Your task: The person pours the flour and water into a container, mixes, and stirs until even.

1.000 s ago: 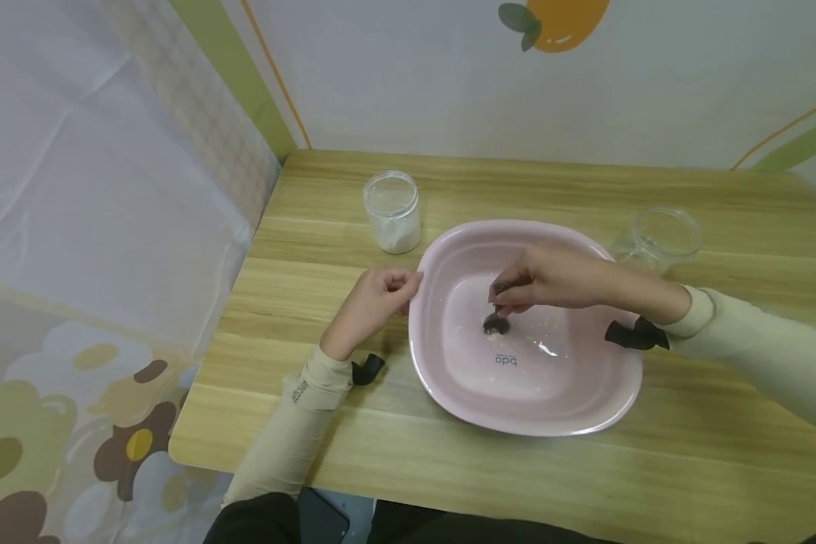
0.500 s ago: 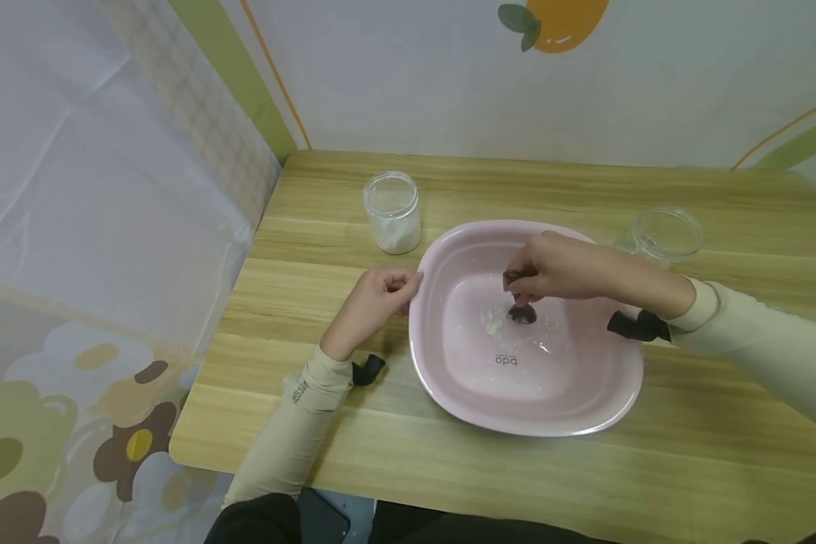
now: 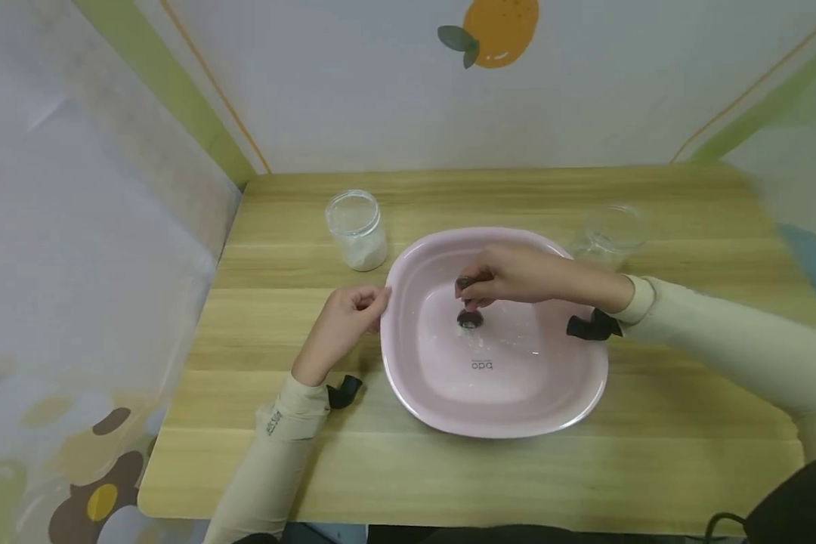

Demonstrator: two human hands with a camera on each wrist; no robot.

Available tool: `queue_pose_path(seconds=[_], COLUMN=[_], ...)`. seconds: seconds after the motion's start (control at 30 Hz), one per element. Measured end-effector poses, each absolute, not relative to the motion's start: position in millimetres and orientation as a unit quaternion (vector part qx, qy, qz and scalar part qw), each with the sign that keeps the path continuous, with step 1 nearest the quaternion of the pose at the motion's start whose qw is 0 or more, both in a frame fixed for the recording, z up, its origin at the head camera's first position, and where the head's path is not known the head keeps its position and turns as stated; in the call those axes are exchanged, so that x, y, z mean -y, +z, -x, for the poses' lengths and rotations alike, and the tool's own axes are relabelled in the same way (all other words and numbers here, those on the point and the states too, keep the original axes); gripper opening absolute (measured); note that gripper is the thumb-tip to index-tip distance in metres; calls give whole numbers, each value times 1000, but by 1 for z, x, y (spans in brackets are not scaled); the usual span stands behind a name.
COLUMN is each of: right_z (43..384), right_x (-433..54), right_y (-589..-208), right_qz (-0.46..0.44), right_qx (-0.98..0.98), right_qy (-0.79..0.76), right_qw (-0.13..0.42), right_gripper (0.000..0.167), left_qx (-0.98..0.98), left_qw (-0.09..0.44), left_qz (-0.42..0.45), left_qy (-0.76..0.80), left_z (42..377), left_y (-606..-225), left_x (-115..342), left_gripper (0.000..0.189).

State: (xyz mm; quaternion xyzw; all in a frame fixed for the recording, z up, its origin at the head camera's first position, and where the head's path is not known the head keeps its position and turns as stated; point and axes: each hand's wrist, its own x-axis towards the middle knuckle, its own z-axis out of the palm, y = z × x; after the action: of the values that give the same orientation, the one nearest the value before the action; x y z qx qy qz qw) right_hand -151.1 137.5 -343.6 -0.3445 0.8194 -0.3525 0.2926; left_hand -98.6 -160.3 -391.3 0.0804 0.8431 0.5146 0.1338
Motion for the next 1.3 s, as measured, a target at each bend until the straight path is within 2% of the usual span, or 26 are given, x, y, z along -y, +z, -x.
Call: queue_pose_path(seconds=[0.17, 0.37, 0.5, 0.7, 0.8, 1.1, 1.3], right_z=[159, 165, 166, 162, 159, 160, 164], right_x=[-135, -138, -138, -137, -136, -129, -130], right_y=[-341, -338, -337, -342, -346, -351, -348], right_qz=[344, 325, 313, 278, 268, 272, 247], right_qx=[-865, -896, -898, -840, -805, -772, -808], right_qy=[-293, -238, -225, -302, -350, -423, -416], right_qw=[216, 187, 211, 357, 397, 388, 336], right_gripper=[14, 15, 17, 15, 15, 19, 20], left_qx=[-844, -842, -842, -845, -846, -848, -847], left_qw=[134, 136, 135, 133, 134, 129, 129], left_qz=[-77, -73, -75, -76, -77, -83, -82], left_qy=[514, 517, 517, 512, 510, 507, 509], left_z=[97, 99, 100, 100, 101, 101, 100], left_y=[-391, -391, -391, -389, -389, -388, -389], left_x=[163, 162, 163, 163, 162, 163, 163], left_gripper=[41, 39, 38, 36, 37, 38, 38])
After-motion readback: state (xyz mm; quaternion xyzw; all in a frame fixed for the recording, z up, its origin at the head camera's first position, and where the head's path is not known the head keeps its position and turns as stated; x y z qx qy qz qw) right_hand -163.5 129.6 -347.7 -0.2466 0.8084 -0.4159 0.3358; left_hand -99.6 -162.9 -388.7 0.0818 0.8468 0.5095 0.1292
